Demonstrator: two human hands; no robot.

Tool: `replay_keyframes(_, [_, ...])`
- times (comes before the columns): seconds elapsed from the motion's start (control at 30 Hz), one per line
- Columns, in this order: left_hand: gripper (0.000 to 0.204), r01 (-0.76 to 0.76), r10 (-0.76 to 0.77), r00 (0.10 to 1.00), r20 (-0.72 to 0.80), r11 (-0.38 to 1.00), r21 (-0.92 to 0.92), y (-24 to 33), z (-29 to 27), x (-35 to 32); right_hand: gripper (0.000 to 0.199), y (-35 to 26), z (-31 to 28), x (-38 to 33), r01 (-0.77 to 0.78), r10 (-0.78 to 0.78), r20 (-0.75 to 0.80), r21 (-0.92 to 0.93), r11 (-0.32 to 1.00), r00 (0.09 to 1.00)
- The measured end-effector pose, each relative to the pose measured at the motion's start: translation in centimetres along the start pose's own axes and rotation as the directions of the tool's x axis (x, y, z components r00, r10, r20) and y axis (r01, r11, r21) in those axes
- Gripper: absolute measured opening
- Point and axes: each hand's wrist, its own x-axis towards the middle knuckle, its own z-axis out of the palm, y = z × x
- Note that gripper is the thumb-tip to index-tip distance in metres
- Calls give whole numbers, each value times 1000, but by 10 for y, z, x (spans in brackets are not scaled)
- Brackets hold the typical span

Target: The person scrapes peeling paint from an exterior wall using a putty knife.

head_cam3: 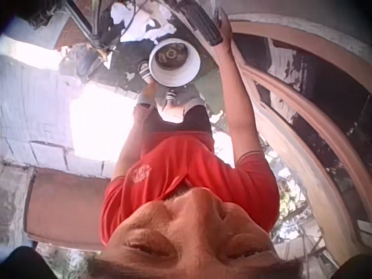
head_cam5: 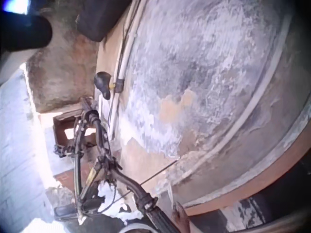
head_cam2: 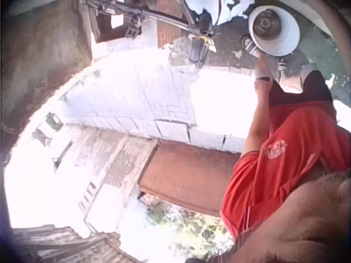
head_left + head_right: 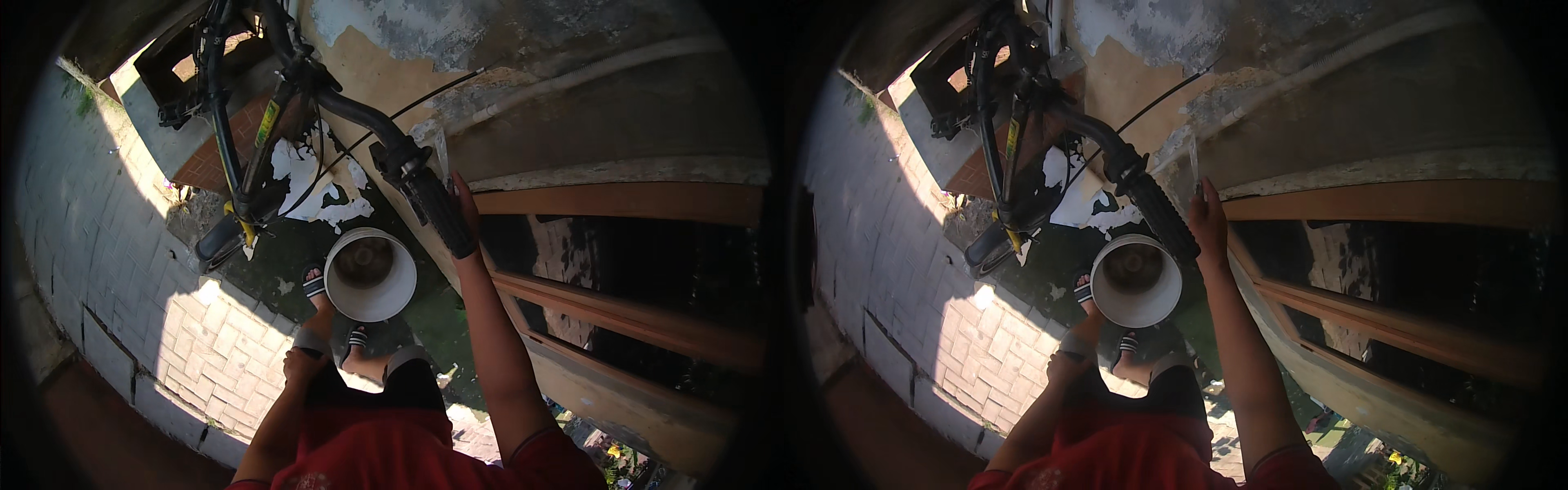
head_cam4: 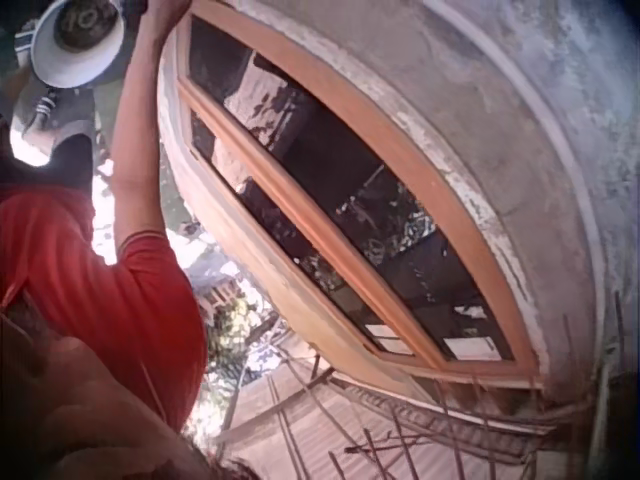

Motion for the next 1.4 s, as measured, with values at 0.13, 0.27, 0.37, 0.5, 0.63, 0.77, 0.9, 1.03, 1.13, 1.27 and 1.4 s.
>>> replay_keyframes(0.13, [113,32,-32,999,-12,999,-19,2,5,9,51,1,12,26,-101,99,-26,-138,985,995])
replay_keyframes(0.27, [110,125,-123,991,53,991,-48,9,7,14,49,11,29,38,-143,130,-96,-134,981,987])
replay_keyframes(0.37, [107,189,-194,980,-41,977,-101,23,14,12,48,31,48,43,-66,46,-139,-142,988,989])
replay_keyframes(0.5, [90,148,-186,957,-224,973,-176,35,41,2,46,37,69,40,-40,14,-216,-114,993,976])
replay_keyframes(0.63, [81,164,-211,928,-308,971,-172,55,59,-7,45,51,47,41,2,-19,-203,-87,996,979])
replay_keyframes(0.77, [80,136,-186,919,-348,977,-162,62,73,-7,44,50,64,74,40,-57,-196,-92,995,979])
replay_keyframes(0.9, [80,170,-228,917,-327,966,-195,64,89,-10,45,44,64,61,30,-45,-209,-73,997,977])
replay_keyframes(1.03, [80,190,-256,906,-337,957,-218,71,99,-11,45,65,50,40,28,-50,-236,-96,995,971])
replay_keyframes(1.13, [81,180,-251,902,-352,958,-221,74,103,-8,46,58,74,73,-25,24,-214,-2,1000,977])
replay_keyframes(1.27, [80,201,-276,901,-334,950,-241,74,108,-11,46,53,81,63,-41,39,-205,-6,999,978])
replay_keyframes(1.4, [79,192,-279,892,-355,946,-261,81,104,-10,47,84,67,34,-61,67,-270,33,998,961])
